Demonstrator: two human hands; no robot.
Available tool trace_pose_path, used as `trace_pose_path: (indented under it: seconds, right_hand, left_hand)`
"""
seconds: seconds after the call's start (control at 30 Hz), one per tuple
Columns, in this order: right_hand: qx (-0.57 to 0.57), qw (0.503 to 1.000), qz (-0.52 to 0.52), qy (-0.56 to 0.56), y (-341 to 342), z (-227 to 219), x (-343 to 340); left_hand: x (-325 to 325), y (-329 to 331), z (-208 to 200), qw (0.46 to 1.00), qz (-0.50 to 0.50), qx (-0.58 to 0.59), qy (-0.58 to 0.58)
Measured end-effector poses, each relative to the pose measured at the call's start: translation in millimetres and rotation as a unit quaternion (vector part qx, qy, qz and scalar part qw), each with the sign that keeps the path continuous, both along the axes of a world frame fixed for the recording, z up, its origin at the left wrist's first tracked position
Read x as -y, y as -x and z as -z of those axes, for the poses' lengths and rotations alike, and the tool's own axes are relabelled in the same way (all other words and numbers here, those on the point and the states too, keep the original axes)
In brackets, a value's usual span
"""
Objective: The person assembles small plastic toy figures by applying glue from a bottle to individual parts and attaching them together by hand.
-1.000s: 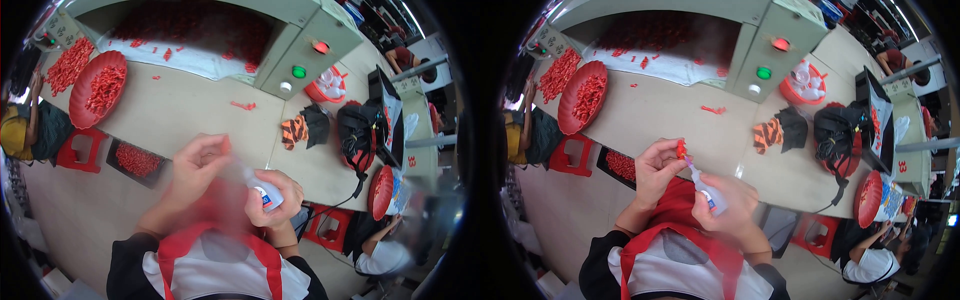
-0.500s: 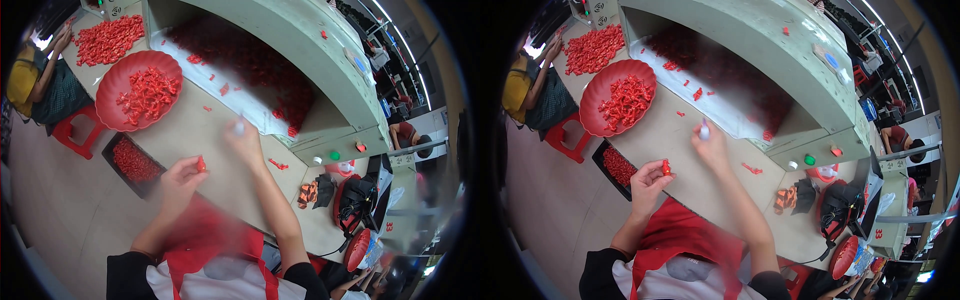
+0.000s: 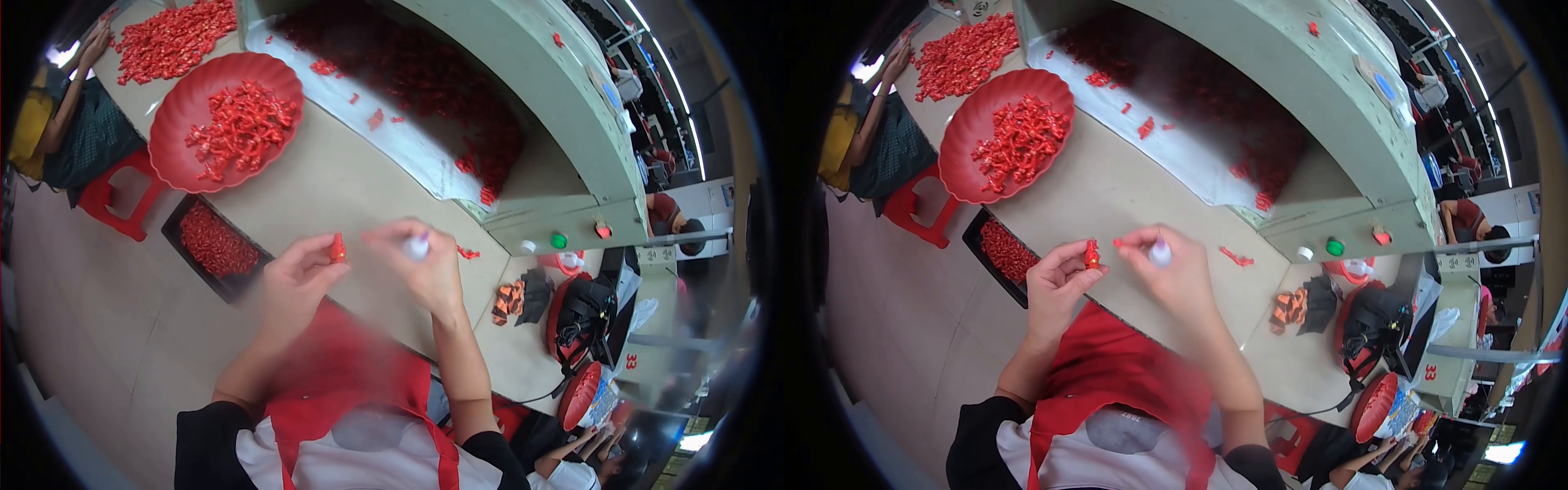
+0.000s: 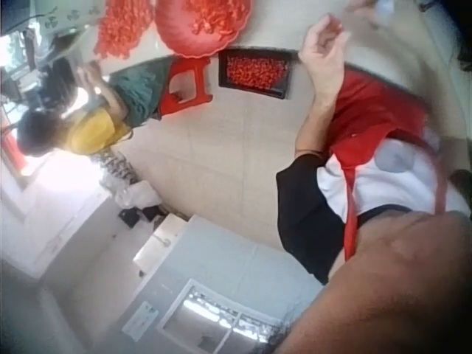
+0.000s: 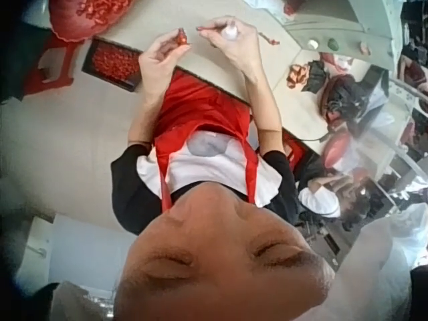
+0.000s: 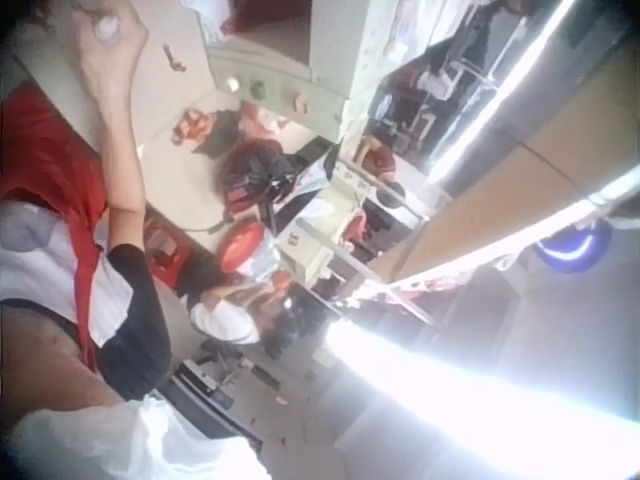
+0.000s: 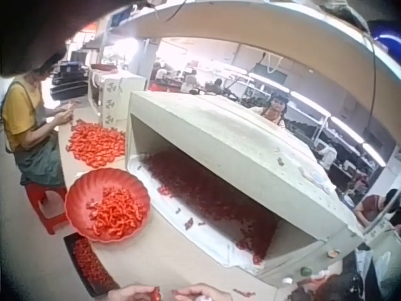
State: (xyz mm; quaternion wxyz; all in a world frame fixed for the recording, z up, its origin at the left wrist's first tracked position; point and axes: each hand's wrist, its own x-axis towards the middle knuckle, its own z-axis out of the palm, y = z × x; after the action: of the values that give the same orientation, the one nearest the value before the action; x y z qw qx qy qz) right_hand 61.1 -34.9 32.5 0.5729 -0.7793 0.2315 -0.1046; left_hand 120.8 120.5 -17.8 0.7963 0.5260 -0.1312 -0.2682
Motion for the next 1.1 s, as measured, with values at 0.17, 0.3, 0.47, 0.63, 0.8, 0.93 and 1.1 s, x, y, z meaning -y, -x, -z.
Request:
trace_pose_path:
  seconds: [0.17,0.3,0.47,0.63,0.8,0.93,1.1]
  right_hand:
    - [0.081,0.991,0.068,-0.084,64.6,-12.5,-11.3]
    - [0.092,0.988,0.095,-0.079,99.2,-14.5,-6.3]
    - [0.149,0.983,0.102,0.033,126.8,-11.9,-1.3]
    - [0.157,0.979,0.089,0.090,147.7,-12.2,5.3]
    - [0.169,0.975,0.134,-0.057,159.3,1.3,11.1]
    - [0.206,0.971,0.113,-0.049,165.5,8.1,19.1]
    - [0.214,0.967,0.111,-0.075,170.3,13.9,24.5]
  left_hand:
    - [24.3,28.3,-12.9,0.993,0.051,0.106,-0.028]
    - [38.5,49.7,-27.7,0.979,0.085,0.184,-0.019]
    - [48.2,72.4,-35.3,0.956,0.087,0.275,-0.044]
    - [51.6,83.1,-46.5,0.907,0.131,0.391,-0.080]
    - [60.2,96.6,-48.4,0.913,0.138,0.371,-0.098]
    - [65.7,102.8,-47.7,0.914,0.154,0.361,-0.107]
    - [73.4,104.7,-46.6,0.911,0.176,0.349,-0.132]
